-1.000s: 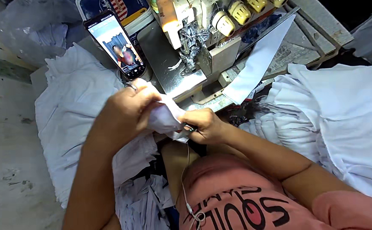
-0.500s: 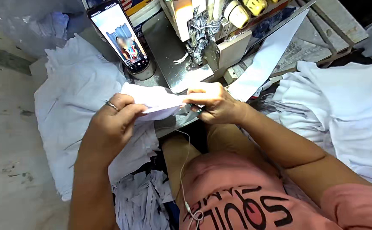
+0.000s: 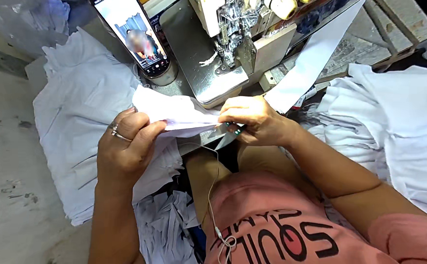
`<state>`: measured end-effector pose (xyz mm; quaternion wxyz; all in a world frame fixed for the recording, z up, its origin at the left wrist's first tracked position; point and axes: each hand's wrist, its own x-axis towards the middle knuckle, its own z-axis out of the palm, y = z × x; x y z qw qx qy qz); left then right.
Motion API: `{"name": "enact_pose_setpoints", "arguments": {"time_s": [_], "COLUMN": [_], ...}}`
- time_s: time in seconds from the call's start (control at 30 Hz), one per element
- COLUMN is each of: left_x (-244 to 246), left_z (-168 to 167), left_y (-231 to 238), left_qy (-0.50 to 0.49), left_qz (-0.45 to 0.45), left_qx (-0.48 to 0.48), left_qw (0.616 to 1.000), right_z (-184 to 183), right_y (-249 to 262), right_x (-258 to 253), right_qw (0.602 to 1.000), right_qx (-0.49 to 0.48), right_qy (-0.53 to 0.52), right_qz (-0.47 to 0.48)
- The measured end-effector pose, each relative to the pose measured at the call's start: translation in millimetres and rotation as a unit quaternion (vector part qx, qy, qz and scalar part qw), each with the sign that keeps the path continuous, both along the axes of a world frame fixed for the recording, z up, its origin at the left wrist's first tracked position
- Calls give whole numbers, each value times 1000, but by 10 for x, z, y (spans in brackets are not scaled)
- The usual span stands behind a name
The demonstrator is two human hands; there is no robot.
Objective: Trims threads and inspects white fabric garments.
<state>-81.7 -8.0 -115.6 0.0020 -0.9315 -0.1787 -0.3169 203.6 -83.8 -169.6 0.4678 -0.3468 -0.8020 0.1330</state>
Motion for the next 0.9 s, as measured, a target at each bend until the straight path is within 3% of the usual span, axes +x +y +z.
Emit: {"name": "enact_pose_setpoints", "arguments": {"time_s": [0.33, 0.57, 0.9], "left_x": [-23, -68, -95], "left_z": [-129, -267, -304], "left_y": [-19, -6, -2], "left_qy": [-19, -38, -37], "left_qz": [-26, 1, -8], "left_qx": [33, 55, 45], "left_qw": [999, 998, 998], "right_z": [-33, -78, -167], "right_y": [-84, -183, -220], "right_x": [-79, -135, -162], "right_qw": [997, 995, 998], "right_qx": [25, 61, 37], "right_qy": [-73, -61, -17], "right_qz": [-25, -59, -53]}}
